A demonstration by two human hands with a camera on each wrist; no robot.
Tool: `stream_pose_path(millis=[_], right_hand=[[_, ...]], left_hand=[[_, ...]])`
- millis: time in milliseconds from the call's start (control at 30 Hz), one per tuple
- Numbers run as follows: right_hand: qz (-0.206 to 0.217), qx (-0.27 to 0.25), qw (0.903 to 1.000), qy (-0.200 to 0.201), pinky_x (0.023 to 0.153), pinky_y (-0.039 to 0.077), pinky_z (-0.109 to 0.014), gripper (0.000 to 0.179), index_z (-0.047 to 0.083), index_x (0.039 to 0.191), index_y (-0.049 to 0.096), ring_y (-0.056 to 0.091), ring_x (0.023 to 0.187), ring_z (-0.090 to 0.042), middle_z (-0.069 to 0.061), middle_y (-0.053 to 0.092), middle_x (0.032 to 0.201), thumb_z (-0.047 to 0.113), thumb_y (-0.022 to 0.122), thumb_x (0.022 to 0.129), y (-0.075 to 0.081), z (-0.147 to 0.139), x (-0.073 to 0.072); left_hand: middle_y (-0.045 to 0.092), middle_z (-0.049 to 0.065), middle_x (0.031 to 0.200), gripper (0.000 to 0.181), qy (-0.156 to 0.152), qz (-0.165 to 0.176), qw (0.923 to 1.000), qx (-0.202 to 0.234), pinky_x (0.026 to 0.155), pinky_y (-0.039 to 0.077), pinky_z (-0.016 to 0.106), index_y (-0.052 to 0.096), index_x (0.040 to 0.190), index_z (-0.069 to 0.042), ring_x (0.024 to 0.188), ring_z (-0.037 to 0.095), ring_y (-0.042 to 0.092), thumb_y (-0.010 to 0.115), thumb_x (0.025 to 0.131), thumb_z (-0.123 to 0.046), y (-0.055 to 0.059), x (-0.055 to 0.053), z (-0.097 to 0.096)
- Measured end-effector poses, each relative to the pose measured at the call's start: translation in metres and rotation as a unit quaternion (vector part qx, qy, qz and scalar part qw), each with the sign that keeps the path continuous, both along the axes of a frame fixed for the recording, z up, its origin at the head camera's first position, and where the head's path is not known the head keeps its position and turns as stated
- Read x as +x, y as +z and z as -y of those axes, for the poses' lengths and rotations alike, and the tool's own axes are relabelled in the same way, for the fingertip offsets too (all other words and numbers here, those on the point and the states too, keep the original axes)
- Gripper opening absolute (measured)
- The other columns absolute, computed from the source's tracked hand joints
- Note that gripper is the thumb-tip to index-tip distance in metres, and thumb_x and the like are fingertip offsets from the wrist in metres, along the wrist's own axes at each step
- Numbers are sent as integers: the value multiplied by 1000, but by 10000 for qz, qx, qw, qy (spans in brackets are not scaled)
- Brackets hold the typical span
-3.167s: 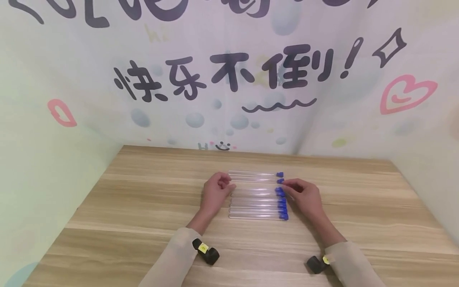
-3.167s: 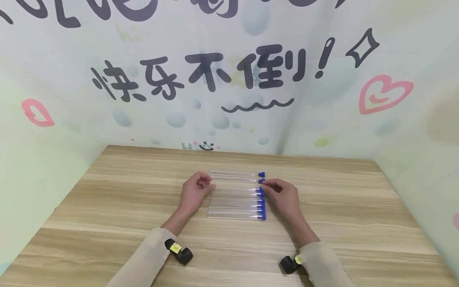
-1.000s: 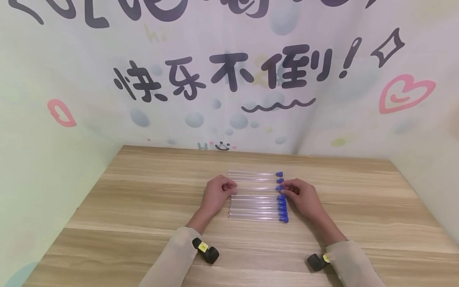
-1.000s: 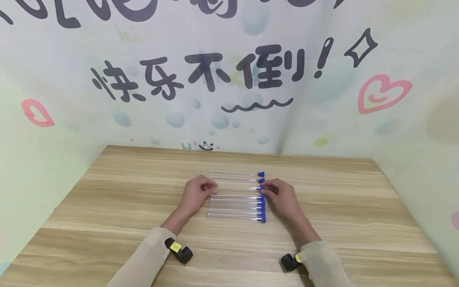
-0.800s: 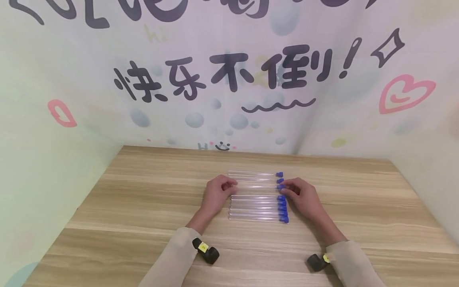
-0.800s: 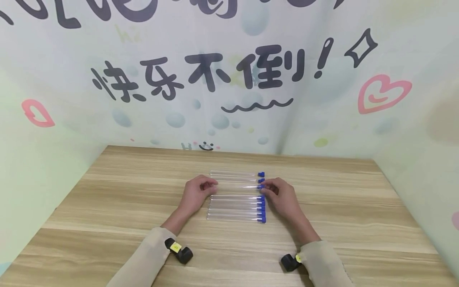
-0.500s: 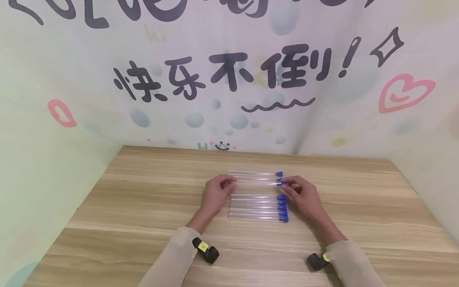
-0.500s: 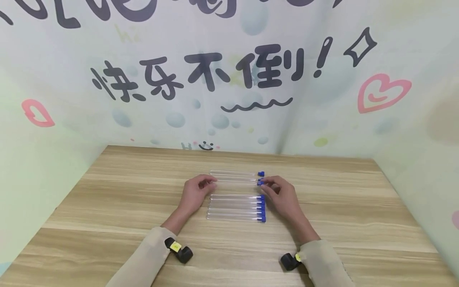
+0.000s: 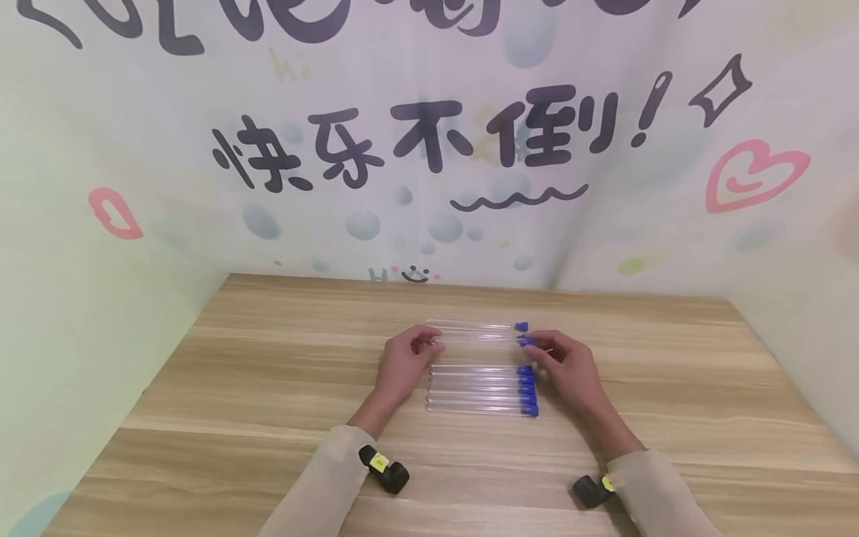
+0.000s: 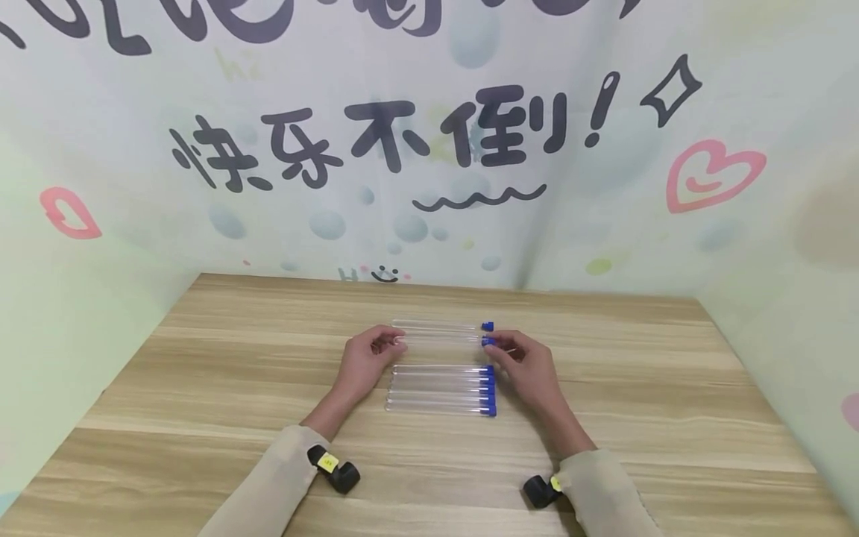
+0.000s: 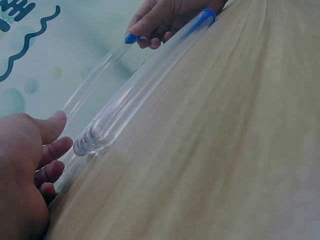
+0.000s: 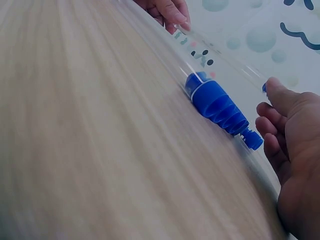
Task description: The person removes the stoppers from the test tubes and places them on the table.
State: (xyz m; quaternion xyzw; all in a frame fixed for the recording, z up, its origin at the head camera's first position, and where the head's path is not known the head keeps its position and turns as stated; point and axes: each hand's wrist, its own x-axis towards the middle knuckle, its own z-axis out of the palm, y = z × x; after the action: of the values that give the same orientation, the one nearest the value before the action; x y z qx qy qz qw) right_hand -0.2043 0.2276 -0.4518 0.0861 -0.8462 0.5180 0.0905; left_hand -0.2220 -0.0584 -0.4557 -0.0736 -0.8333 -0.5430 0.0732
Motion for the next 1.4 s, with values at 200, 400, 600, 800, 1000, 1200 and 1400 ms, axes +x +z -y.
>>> stream_pose_path(millis=[200, 400, 600, 800, 1000, 1200, 1400], right_hand=[[151, -208, 9997, -3, 64, 49, -23, 29, 12, 109, 68, 59, 77, -23, -8, 65, 89, 31, 70, 88, -1, 0, 0], [205, 84, 9995, -218, 66, 49, -22, 30, 14, 106, 69, 61, 76, -19, -4, 67, 87, 36, 70, 87, -1, 0, -1], [236, 140, 9989, -377, 67, 50, -21, 28, 13, 104, 71, 64, 78, -16, -2, 69, 85, 35, 71, 86, -2, -1, -3], [284, 159, 9984, -452, 66, 50, -21, 30, 12, 105, 71, 65, 80, -14, -2, 71, 87, 36, 71, 85, -1, -1, -3], [341, 121, 9979, -529, 62, 50, -22, 31, 12, 104, 72, 64, 77, -14, -3, 71, 87, 36, 72, 84, 0, -2, -2], [407, 50, 9979, -502, 63, 50, -22, 32, 12, 104, 72, 65, 79, -13, -3, 72, 89, 36, 73, 84, -1, -2, -2], [498, -414, 9978, -139, 72, 52, -24, 33, 7, 106, 71, 66, 86, -13, -5, 72, 94, 31, 75, 83, -1, -1, -1]], left_hand=[[60, -6, 77, 16, -39, 46, 10000, -5, 58, 44, 26, 72, 97, -18, 67, 13, 51, 76, 83, -26, 1, 1, 0], [59, -5, 74, 17, -65, -30, 10000, 65, 57, 42, 25, 73, 94, -20, 66, 14, 50, 78, 80, -28, 0, 1, 0], [55, -4, 69, 17, -203, -244, 9992, 223, 56, 40, 23, 74, 92, -21, 65, 13, 48, 79, 78, -28, -1, 1, 1], [53, -3, 67, 20, -344, -389, 9982, 313, 55, 39, 24, 74, 93, -19, 64, 13, 47, 80, 78, -30, 0, 2, 1], [53, -4, 67, 19, -397, -416, 9980, 258, 55, 39, 24, 74, 94, -20, 64, 13, 47, 79, 79, -30, -1, 2, 2], [56, -4, 69, 18, -261, -389, 9986, 257, 55, 40, 24, 74, 94, -18, 64, 14, 48, 79, 79, -26, -2, 3, 1], [64, -7, 79, 16, 79, -471, 9981, 394, 58, 43, 24, 75, 96, -15, 69, 14, 52, 77, 81, -21, -2, 1, 1]])
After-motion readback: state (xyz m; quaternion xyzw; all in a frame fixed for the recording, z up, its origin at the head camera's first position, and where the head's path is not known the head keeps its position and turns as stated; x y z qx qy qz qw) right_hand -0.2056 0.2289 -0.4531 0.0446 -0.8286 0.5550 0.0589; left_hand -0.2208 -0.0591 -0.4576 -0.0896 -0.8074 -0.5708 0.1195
